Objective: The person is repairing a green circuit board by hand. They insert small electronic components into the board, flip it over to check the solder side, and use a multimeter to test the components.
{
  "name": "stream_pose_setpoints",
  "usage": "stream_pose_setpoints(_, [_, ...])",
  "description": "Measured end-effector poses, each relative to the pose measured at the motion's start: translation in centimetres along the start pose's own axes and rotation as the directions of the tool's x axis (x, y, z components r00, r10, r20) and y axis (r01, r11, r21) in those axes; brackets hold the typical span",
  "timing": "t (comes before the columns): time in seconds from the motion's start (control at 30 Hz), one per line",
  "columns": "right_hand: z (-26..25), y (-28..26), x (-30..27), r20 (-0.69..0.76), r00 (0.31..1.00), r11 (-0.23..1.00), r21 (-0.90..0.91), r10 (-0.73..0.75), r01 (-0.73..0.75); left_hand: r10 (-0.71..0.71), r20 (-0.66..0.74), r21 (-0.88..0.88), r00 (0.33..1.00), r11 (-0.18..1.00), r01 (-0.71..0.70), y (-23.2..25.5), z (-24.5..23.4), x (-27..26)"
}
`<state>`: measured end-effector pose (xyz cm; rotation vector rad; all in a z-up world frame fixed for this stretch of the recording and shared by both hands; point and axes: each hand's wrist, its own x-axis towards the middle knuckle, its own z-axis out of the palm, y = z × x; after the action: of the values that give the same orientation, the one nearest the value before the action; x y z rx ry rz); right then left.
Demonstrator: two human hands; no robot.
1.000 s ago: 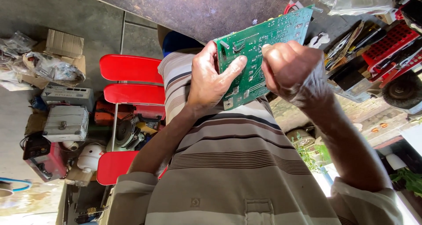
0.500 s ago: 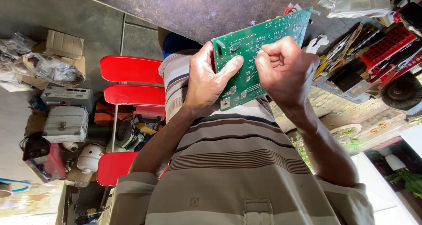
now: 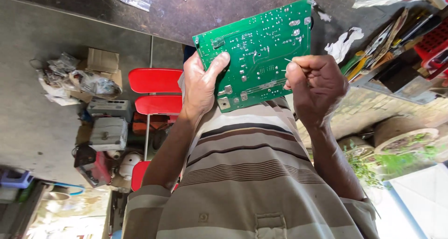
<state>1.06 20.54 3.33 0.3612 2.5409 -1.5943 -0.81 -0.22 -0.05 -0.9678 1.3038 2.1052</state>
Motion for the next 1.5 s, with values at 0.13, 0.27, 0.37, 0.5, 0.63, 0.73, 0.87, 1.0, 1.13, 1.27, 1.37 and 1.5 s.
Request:
stream_pose_setpoints(0.13, [0.4,0.4,0.0,-0.001,1.000,0.999,0.037,0.029,-0.029,0.005,-0.021,0.020,1.000,1.000,-0.005,0.5,0.7,0.1])
stream_pose_setpoints(0.27, [0.8,1.6,-0.1,0.004,1.000,0.998,0.054,-0.023,0.022,0.015,-0.035,0.072,0.999,0.997,-0.013,1.0,0.9,0.0])
stream_pose_setpoints(0.37, [1.1,2.4,-0.6,0.005,0.999,0.994,0.101,0.032,-0.032,0.023,-0.038,0.114,0.999,0.993,-0.019,0.8,0.8,0.0])
stream_pose_setpoints(0.5, [0.9,3.0,-0.9,0.021,0.993,0.978,0.168,0.120,-0.121,0.019,-0.035,0.171,0.999,0.985,-0.013,0.7,0.2,-0.5])
stream_pose_setpoints(0.63, [0.5,3.4,-1.0,0.037,0.989,0.977,0.157,0.142,-0.146,0.029,-0.035,0.200,0.999,0.980,-0.021,0.2,0.0,-0.7])
stream_pose_setpoints(0.73, [0.5,3.2,-1.1,0.033,0.986,0.976,0.140,0.165,-0.168,0.048,-0.030,0.207,0.998,0.977,-0.041,0.1,0.2,-0.6])
stream_pose_setpoints(0.87, [0.6,3.2,-1.1,0.026,0.984,0.977,0.116,0.177,-0.179,0.049,-0.042,0.208,0.998,0.977,-0.039,0.3,0.5,-0.7])
stream_pose_setpoints(1.0, [0.8,3.3,-1.1,0.010,0.985,0.978,0.119,0.172,-0.172,0.045,-0.057,0.179,0.997,0.983,-0.034,0.8,1.0,-0.8])
stream_pose_setpoints(1.13, [0.8,3.3,-1.0,0.018,0.990,0.986,0.080,0.143,-0.144,0.050,-0.062,0.159,0.997,0.987,-0.039,0.4,0.8,-0.6])
stream_pose_setpoints(1.27, [0.9,3.7,-1.2,0.001,0.992,0.989,0.084,0.125,-0.125,0.050,-0.064,0.164,0.997,0.986,-0.039,0.4,0.7,-0.6])
stream_pose_setpoints(1.37, [0.8,3.6,-1.2,0.002,0.993,0.990,0.078,0.115,-0.115,0.045,-0.067,0.153,0.997,0.988,-0.034,0.5,0.8,-0.8])
stream_pose_setpoints(1.5, [0.8,3.6,-1.2,0.002,0.995,0.991,0.080,0.103,-0.103,0.045,-0.067,0.148,0.997,0.988,-0.035,0.3,0.7,-0.7])
